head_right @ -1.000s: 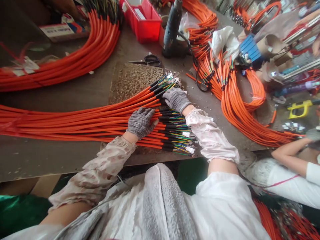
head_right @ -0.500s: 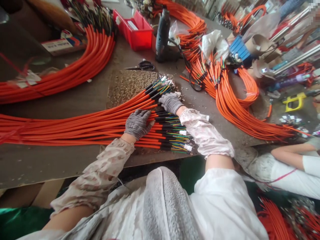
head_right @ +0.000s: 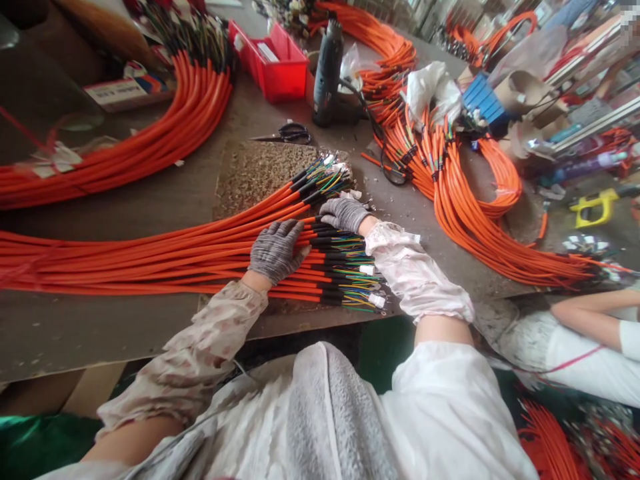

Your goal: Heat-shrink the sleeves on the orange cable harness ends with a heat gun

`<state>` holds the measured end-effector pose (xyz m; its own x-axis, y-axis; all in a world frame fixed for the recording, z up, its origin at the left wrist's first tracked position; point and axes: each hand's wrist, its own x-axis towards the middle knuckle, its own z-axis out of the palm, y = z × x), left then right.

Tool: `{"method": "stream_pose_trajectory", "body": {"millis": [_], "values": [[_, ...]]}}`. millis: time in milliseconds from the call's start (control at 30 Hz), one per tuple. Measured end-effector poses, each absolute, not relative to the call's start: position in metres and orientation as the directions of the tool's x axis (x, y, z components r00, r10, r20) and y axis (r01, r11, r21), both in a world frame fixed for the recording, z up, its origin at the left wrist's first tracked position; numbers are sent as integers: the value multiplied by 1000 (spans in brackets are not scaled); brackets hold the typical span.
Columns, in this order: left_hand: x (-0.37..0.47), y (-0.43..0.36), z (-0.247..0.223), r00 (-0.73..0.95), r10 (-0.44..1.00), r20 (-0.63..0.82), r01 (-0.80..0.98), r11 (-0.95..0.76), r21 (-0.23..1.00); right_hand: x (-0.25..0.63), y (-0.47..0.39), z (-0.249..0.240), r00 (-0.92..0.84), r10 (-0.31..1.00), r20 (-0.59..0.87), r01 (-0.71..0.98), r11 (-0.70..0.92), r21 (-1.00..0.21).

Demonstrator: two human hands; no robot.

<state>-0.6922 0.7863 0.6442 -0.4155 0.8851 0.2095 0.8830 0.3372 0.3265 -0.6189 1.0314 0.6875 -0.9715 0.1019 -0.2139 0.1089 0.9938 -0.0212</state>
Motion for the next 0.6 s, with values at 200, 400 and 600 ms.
{"method": "stream_pose_trajectory", "body": {"millis": [200, 400, 600], "values": [[-690, 787, 644, -429, 883, 189, 872, 351, 340, -628, 1024, 698, -966, 69, -249, 44, 993, 107], [-693, 786, 641, -415, 886, 206, 885, 340, 319, -660, 1008, 688, -976, 164, -144, 129, 966, 222], [-703, 788, 633, -348, 883, 313, 927, 276, 252, -670, 1014, 686, -989, 98, -108, 70, 969, 238]]}}
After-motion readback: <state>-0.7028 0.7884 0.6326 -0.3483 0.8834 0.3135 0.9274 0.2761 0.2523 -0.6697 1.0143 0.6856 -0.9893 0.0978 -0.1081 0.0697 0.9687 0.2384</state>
